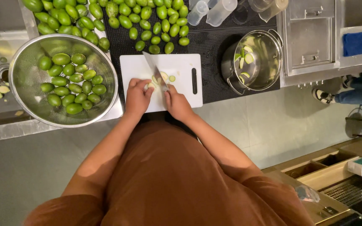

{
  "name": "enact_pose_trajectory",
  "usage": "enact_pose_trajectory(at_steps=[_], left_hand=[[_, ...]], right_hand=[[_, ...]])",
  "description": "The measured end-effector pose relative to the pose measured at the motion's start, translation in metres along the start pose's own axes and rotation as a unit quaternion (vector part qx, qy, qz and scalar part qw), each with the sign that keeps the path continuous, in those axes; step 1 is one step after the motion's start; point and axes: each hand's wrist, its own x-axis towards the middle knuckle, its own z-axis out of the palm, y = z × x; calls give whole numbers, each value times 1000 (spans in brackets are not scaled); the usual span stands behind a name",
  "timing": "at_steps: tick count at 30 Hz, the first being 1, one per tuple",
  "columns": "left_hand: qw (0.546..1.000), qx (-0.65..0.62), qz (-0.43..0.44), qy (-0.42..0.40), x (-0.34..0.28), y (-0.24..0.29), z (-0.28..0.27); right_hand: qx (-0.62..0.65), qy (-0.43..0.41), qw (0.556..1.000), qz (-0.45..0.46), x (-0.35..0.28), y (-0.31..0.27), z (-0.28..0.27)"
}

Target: The person slices limes into wedges with a cleaver, holding each lime over a metal bowl and cutting it in hand, then dropping the wedges into the bowl. They take limes from a colander and a pile on the counter and repeat the cutting cycle, occasionally using a smaller knife on a cutting board.

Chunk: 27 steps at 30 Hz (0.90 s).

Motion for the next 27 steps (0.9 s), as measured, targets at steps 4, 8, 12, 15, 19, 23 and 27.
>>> enact_pose_trajectory(at_steps=[4, 8, 12, 15, 19, 23, 27], left_hand=[[1000, -16, -9, -4, -4, -13, -3], [937, -321, -136, -16, -7, -22, -2], [831, -501, -236, -45, -9, 3, -7], [772, -578, -249, -83, -7, 54, -26], [777, -578, -218, -120, -10, 81, -30], [805, -564, -113, -146, -15, 69, -18], [833, -523, -113, -136, -15, 85, -22]], right_hand=[[87, 74, 992, -58, -22, 4, -16], [187, 61, 980, -3, -34, 29, -15], [305, 32, 952, -11, -50, 17, -28], [352, 39, 935, 15, -60, -24, -54], [382, 39, 923, -4, -70, -45, -72], [331, 44, 936, -110, -78, -55, -84], [377, -23, 921, -93, -81, -66, -95]])
